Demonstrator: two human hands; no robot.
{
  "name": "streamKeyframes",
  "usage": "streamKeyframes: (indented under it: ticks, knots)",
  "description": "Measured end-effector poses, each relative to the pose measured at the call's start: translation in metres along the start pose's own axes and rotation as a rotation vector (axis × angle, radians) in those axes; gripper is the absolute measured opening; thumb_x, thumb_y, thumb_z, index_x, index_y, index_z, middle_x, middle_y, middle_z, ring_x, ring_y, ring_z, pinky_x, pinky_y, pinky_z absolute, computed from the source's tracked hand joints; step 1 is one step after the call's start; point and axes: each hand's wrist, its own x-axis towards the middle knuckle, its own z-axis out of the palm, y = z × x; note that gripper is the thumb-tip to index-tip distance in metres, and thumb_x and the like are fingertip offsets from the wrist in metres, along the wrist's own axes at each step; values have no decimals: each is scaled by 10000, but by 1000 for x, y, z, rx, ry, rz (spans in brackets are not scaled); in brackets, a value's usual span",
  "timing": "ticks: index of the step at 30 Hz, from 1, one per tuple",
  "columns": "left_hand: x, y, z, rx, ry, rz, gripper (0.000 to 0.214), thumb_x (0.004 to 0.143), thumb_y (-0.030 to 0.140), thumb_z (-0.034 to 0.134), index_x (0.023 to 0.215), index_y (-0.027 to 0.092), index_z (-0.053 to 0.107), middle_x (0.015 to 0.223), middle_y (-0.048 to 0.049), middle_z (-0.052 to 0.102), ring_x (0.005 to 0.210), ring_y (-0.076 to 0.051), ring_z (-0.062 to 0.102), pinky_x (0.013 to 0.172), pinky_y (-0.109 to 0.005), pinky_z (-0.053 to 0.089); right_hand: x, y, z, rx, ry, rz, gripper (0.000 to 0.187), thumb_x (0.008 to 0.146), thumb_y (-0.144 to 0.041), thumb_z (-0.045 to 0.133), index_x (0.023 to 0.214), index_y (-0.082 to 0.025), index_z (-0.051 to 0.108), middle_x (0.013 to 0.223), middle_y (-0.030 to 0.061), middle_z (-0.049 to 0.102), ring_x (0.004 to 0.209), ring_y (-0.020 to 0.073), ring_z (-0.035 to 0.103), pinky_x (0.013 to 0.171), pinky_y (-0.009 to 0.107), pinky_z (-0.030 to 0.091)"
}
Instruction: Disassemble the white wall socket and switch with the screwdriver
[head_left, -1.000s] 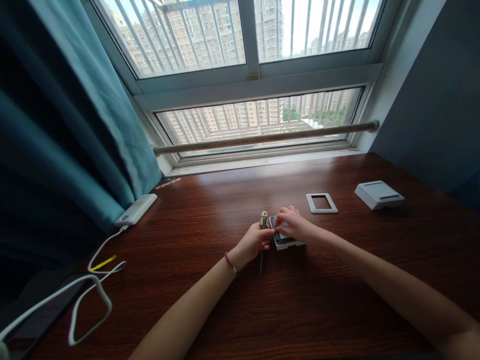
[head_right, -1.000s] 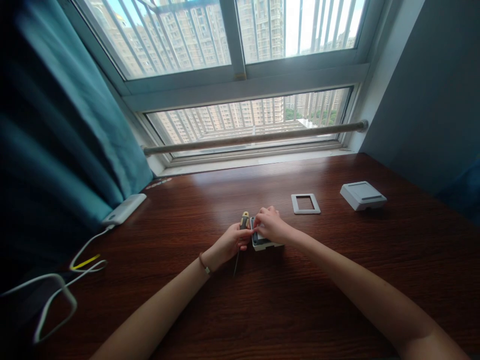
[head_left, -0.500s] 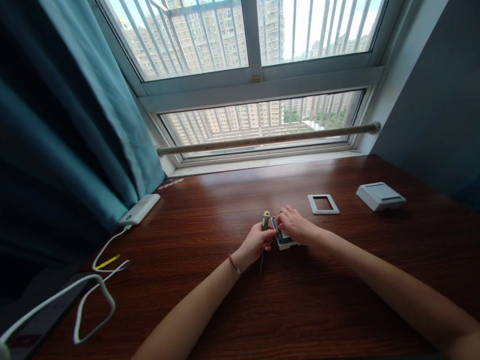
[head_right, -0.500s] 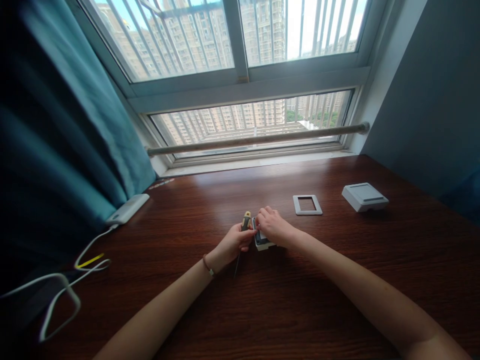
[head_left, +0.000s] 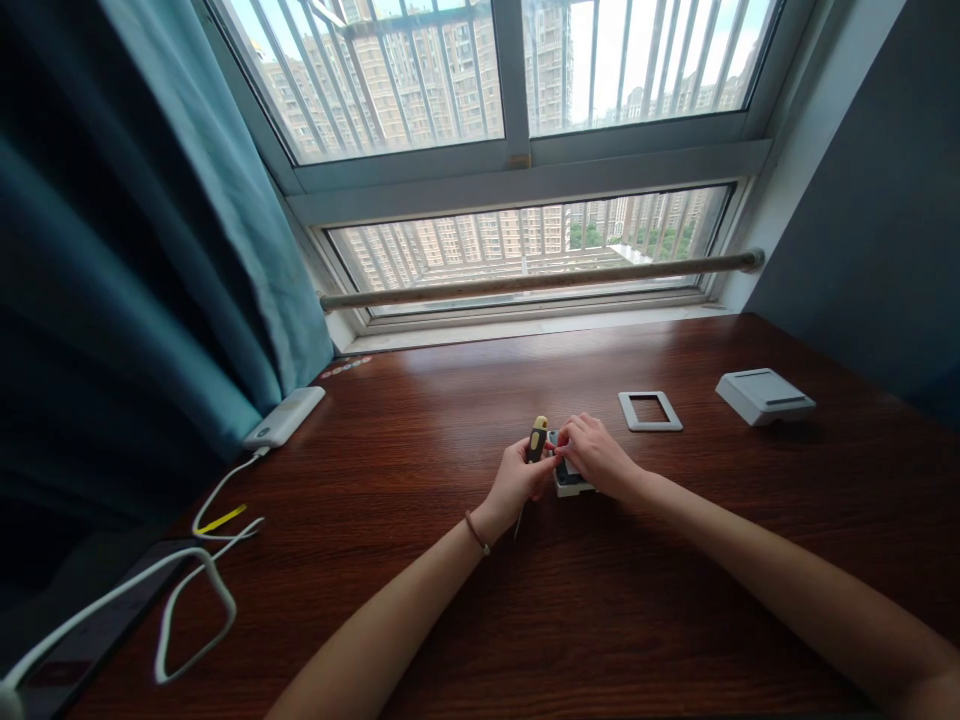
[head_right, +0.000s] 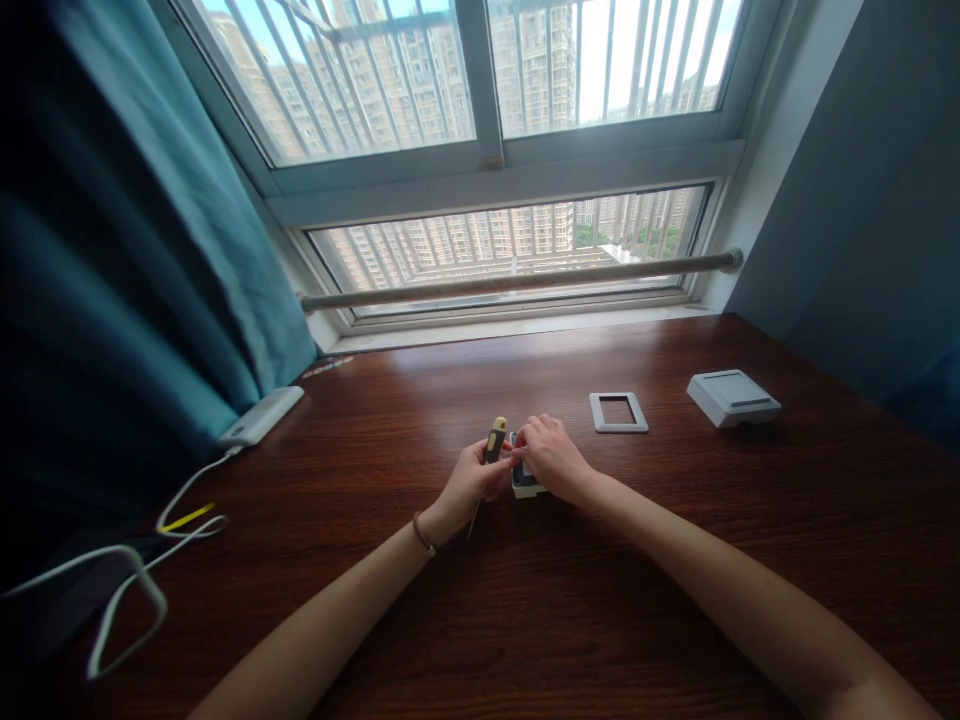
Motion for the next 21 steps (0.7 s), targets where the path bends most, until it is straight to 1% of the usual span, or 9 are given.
streamKeyframes:
  ticks: [2, 8, 10, 12, 13, 14, 16, 19, 21]
  knots:
    - [0, 1, 0, 39, -3, 14, 381, 657, 422, 690, 847, 128, 541, 447, 97, 405, 299, -29, 323, 285, -159, 274, -1, -1, 0, 55, 25, 6, 94, 879, -227, 469, 831, -168, 524, 867, 78, 576, 857, 214, 480, 773, 345, 389]
    - [-1, 0, 4, 116, 4, 12, 390, 649, 464, 676, 770, 111, 564, 403, 87, 404, 287, -38, 314, 281, -173, 273, -1, -5, 2, 113, 88, -76, 86, 886, -205, 447, 833, -170, 506, 844, 78, 581, 830, 215, 488, 774, 366, 390]
    - [-3, 2, 6, 155, 23, 25, 388, 660, 468, 663, 770, 106, 575, 403, 81, 403, 295, -38, 317, 291, -171, 269, -1, -5, 1, 146, 95, -66, 85, 885, -219, 448, 838, -175, 504, 856, 78, 578, 839, 218, 492, 771, 368, 398]
    - [-1, 7, 3, 305, 81, 28, 385, 694, 473, 622, 806, 106, 597, 414, 75, 406, 314, -43, 337, 317, -171, 285, -1, -3, 0, 184, 118, -34, 91, 878, -256, 464, 877, -175, 506, 896, 87, 571, 867, 226, 497, 774, 375, 409]
    - [1, 12, -2, 406, 122, 21, 382, 711, 473, 600, 831, 110, 607, 422, 72, 411, 323, -47, 350, 333, -173, 298, -1, -1, 0, 201, 139, -13, 115, 872, -276, 475, 913, -173, 506, 920, 94, 566, 885, 232, 499, 782, 383, 412]
    - [4, 18, -11, 521, 171, 4, 379, 724, 472, 577, 853, 118, 615, 431, 69, 418, 332, -52, 363, 349, -178, 312, -1, 3, 0, 218, 164, 10, 154, 865, -295, 484, 955, -171, 503, 939, 100, 564, 901, 239, 501, 791, 393, 414]
    - [13, 32, -39, 645, 245, -29, 354, 711, 449, 587, 843, 123, 632, 441, 65, 431, 339, -59, 372, 369, -188, 319, -2, 14, 2, 268, 218, 64, 230, 854, -321, 494, 1028, -171, 490, 953, 102, 570, 920, 249, 508, 816, 412, 411]
    - [25, 49, -101, 813, 398, -80, 241, 662, 340, 634, 714, 105, 644, 438, 42, 455, 391, -94, 450, 416, -202, 318, -3, 35, 9, 363, 299, 178, 252, 846, -348, 491, 1035, -181, 491, 928, 93, 592, 919, 252, 527, 845, 428, 406]
    - [29, 55, -143, 945, 510, -140, 169, 611, 270, 668, 631, 106, 637, 446, 11, 498, 514, -162, 557, 481, -218, 348, -4, 48, 15, 399, 338, 241, 242, 850, -365, 473, 1005, -182, 498, 906, 94, 595, 896, 251, 544, 836, 434, 416]
